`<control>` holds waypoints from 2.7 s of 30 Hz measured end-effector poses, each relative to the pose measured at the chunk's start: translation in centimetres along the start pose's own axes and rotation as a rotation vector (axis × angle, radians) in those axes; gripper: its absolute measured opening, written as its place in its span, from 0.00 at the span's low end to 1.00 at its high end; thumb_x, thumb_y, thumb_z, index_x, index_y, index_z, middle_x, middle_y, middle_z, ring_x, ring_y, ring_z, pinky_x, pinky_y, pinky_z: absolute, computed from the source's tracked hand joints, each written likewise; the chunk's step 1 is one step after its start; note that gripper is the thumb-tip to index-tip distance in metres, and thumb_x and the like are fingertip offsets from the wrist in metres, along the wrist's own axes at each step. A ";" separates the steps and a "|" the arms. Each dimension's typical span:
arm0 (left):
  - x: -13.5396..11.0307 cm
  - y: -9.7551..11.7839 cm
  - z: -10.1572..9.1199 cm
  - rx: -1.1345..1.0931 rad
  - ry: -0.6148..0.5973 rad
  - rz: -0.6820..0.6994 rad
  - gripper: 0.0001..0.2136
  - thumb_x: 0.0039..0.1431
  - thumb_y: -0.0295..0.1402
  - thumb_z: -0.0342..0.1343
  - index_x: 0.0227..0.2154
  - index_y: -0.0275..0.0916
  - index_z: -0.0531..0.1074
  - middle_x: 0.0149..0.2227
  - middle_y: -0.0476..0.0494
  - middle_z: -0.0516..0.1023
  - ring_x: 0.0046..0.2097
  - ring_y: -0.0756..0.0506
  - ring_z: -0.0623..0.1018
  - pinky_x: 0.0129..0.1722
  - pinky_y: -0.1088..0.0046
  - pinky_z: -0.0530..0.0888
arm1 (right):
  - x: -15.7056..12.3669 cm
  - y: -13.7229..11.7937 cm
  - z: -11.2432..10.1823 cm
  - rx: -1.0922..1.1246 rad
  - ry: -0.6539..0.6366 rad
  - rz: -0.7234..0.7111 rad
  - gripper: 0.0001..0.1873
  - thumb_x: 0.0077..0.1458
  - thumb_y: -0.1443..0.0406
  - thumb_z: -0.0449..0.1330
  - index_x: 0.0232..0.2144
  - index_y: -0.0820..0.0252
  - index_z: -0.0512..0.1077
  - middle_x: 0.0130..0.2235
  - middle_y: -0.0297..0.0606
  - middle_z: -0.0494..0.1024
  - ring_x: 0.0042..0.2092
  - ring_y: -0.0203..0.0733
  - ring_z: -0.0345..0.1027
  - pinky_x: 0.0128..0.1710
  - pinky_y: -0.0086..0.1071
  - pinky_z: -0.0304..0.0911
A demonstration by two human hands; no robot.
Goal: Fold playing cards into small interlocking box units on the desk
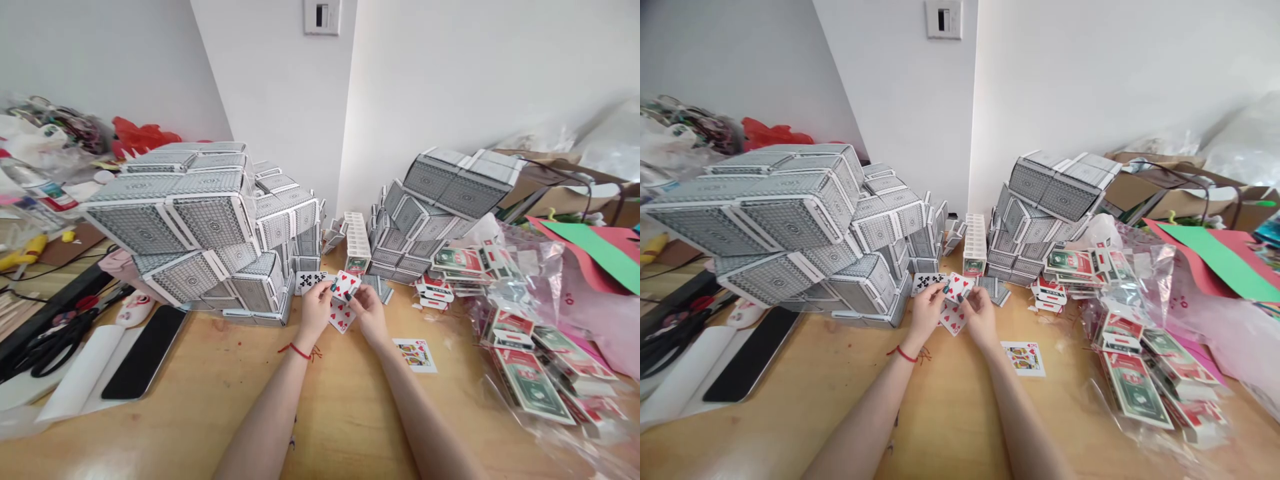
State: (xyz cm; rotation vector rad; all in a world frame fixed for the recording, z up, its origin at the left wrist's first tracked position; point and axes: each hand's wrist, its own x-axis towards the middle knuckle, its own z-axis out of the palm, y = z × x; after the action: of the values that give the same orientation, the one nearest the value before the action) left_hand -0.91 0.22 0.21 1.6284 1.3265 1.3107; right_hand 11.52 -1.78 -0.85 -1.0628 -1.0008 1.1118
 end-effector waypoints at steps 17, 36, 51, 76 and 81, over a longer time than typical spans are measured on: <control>-1.4 1.3 0.3 0.449 0.047 0.305 0.10 0.57 0.28 0.45 0.32 0.39 0.72 0.31 0.42 0.75 0.36 0.46 0.72 0.38 0.68 0.68 | -0.8 -0.8 -0.4 -0.615 0.158 -0.270 0.11 0.50 0.61 0.54 0.33 0.56 0.74 0.35 0.38 0.78 0.35 0.44 0.70 0.38 0.37 0.64; 0.1 0.8 0.3 -0.332 -0.143 -0.199 0.10 0.47 0.34 0.55 0.33 0.34 0.73 0.30 0.44 0.76 0.30 0.49 0.74 0.29 0.75 0.70 | 0.9 0.5 -1.4 0.049 0.233 0.071 0.14 0.36 0.58 0.65 0.23 0.60 0.66 0.21 0.31 0.70 0.22 0.34 0.62 0.23 0.29 0.59; 0.8 -0.6 -1.0 -0.400 -0.189 -0.344 0.08 0.42 0.33 0.58 0.25 0.34 0.69 0.23 0.50 0.72 0.23 0.53 0.70 0.23 0.78 0.67 | 0.2 -0.6 -0.7 0.152 0.114 0.102 0.14 0.40 0.57 0.63 0.28 0.59 0.67 0.22 0.31 0.71 0.22 0.34 0.63 0.22 0.28 0.60; -0.6 1.8 -0.1 -0.027 0.022 -0.029 0.06 0.56 0.34 0.44 0.30 0.38 0.62 0.24 0.51 0.67 0.26 0.52 0.67 0.27 0.78 0.64 | -0.9 -1.3 0.9 0.179 -0.113 0.226 0.13 0.46 0.56 0.58 0.31 0.56 0.63 0.20 0.26 0.65 0.16 0.30 0.56 0.13 0.26 0.59; -0.6 1.3 0.1 -0.118 0.028 -0.072 0.05 0.55 0.30 0.44 0.32 0.37 0.64 0.23 0.52 0.66 0.24 0.53 0.65 0.24 0.79 0.63 | -1.1 -1.3 1.1 0.187 -0.119 0.254 0.11 0.49 0.57 0.55 0.34 0.55 0.62 0.20 0.24 0.64 0.15 0.30 0.57 0.13 0.25 0.59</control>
State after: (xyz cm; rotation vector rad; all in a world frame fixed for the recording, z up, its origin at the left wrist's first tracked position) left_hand -0.39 -0.69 1.18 1.4747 1.2870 1.3474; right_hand 10.53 -2.81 0.51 -0.9990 -0.8501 1.4604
